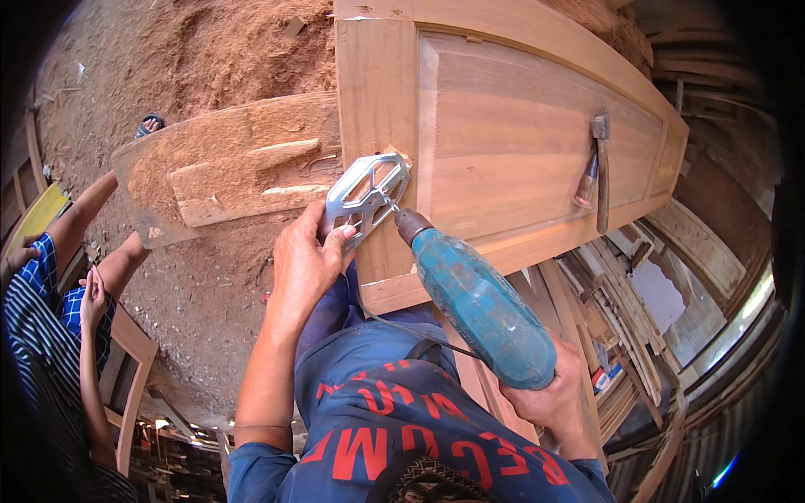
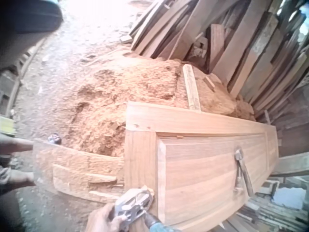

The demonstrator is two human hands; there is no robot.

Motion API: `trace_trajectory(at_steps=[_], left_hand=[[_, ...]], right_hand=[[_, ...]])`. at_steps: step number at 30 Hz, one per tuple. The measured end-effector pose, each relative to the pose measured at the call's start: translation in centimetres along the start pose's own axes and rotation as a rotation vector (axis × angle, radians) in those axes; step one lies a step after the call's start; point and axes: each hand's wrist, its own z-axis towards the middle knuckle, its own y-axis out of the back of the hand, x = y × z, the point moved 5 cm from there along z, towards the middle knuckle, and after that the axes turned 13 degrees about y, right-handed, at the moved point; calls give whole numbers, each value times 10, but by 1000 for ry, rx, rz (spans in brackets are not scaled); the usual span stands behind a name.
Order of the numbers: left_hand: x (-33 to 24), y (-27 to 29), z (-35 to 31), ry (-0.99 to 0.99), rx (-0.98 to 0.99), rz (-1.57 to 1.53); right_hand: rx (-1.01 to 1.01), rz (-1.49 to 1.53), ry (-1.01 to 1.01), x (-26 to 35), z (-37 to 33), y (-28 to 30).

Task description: The person uses a hammer and chisel to carve a recess into a wooden door panel. They then use a drill with a mortising attachment to create a hole for a handle, guided by a metal template provided by another person.

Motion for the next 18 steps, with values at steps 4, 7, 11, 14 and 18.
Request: trace_trajectory(at_steps=[4, 7, 11, 14, 18], left_hand=[[-5, 3, -1, -19, -7, 31], [-1, 1, 0, 3, 2, 10], [2, 0, 2, 2, 5, 15], [0, 1, 1, -3, 2, 15], [-2, 2, 0, -4, 4, 13]], right_hand=[[7, 34, -55, 2, -1, 0], [45, 0, -41, 2, 1, 2], [34, 26, -68, -1, -2, 1], [35, 29, -75, -1, -3, 1], [50, 16, -75, 1, -1, 1]])
